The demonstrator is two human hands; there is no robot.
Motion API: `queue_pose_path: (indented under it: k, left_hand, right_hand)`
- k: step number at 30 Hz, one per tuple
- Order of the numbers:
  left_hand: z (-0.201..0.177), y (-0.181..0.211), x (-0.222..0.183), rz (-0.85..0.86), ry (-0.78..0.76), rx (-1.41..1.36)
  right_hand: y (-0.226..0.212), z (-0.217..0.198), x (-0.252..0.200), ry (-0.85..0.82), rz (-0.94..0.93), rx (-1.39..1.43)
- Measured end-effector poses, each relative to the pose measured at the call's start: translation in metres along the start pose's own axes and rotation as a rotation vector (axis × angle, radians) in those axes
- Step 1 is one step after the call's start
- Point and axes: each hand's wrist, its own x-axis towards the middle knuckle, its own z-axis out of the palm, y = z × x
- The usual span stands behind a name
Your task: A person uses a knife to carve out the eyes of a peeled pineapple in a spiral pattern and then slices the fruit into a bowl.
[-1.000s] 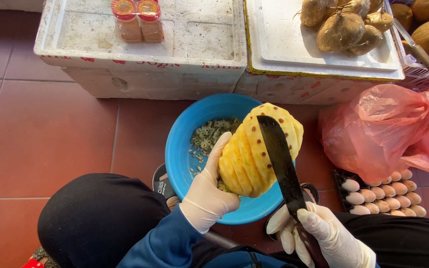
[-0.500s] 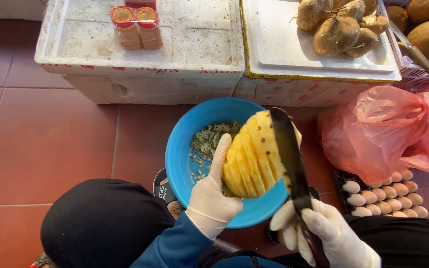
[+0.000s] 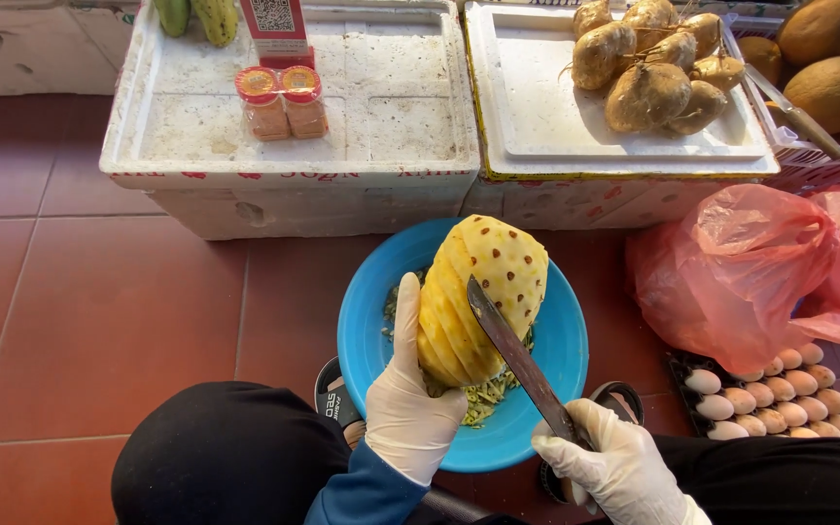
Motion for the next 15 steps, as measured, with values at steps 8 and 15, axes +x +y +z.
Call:
queue_pose_path:
  k: [8,15]
  left_hand:
    - [-0.001,0.000,-0.002,-0.003,0.014,-0.013]
    - [-0.002,0.004,-0.004,-0.035,0.009,0.037]
  right_hand:
    - [0.009,0.000,0.003,-0.022,0.027,0.109]
    - [0.000,0.001,0.002,0.000,0.036,0.011]
